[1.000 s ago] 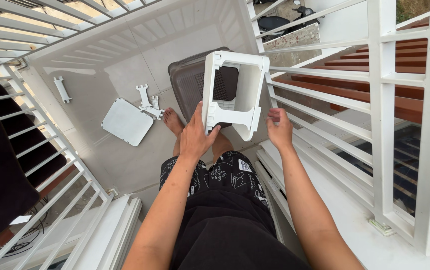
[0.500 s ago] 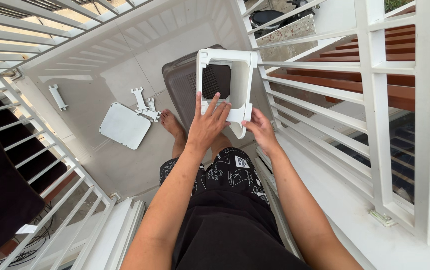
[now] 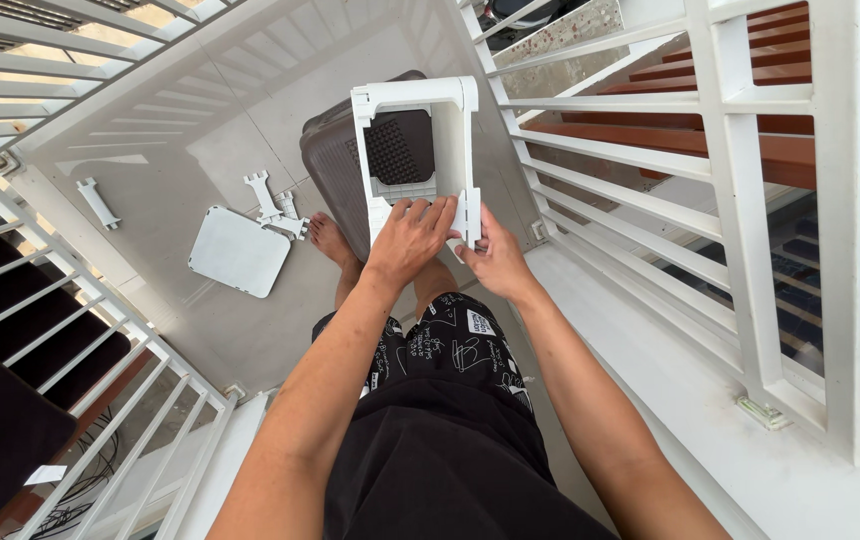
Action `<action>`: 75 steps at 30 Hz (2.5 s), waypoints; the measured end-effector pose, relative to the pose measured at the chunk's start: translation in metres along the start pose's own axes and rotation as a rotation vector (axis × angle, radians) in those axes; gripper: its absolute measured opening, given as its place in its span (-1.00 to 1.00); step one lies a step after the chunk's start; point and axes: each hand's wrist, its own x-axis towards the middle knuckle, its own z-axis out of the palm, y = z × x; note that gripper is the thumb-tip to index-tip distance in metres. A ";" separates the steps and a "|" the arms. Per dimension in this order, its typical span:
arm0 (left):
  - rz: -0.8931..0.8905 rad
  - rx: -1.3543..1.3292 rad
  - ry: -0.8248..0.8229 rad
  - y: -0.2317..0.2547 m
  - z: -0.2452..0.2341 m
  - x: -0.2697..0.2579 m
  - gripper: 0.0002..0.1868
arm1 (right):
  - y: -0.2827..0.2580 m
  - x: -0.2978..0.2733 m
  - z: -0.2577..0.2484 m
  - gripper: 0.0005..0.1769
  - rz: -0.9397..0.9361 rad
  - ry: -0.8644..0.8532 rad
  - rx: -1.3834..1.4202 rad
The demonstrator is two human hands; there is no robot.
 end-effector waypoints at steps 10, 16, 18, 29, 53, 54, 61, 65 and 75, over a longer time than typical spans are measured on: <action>-0.199 -0.246 -0.238 0.007 0.006 0.011 -0.52 | -0.021 0.005 -0.004 -0.23 -0.263 0.131 -0.466; 0.199 0.083 -0.111 -0.038 -0.033 0.045 -0.64 | -0.035 0.006 -0.031 -0.29 -0.350 0.146 -0.591; 0.305 0.092 -0.022 -0.052 -0.035 0.064 -0.46 | -0.032 0.009 -0.038 -0.29 -0.401 0.113 -0.611; 0.536 -0.108 -0.223 -0.071 0.001 0.090 -0.59 | -0.020 0.005 -0.047 -0.35 -0.520 0.173 -0.662; 0.565 -0.042 -0.186 -0.076 0.000 0.081 -0.39 | 0.006 0.005 -0.032 -0.39 -0.663 0.367 -0.677; 0.554 -0.036 -0.188 -0.075 0.001 0.080 -0.39 | 0.009 0.006 -0.030 -0.39 -0.675 0.375 -0.674; 0.549 -0.081 -0.259 -0.077 0.005 0.082 -0.43 | 0.016 0.011 -0.028 -0.48 -0.713 0.410 -0.657; 0.551 -0.082 -0.254 -0.075 0.006 0.082 -0.42 | 0.018 0.007 -0.029 -0.51 -0.708 0.403 -0.623; 0.549 -0.151 -0.192 -0.077 0.012 0.078 -0.51 | 0.029 0.019 -0.030 -0.51 -0.730 0.454 -0.649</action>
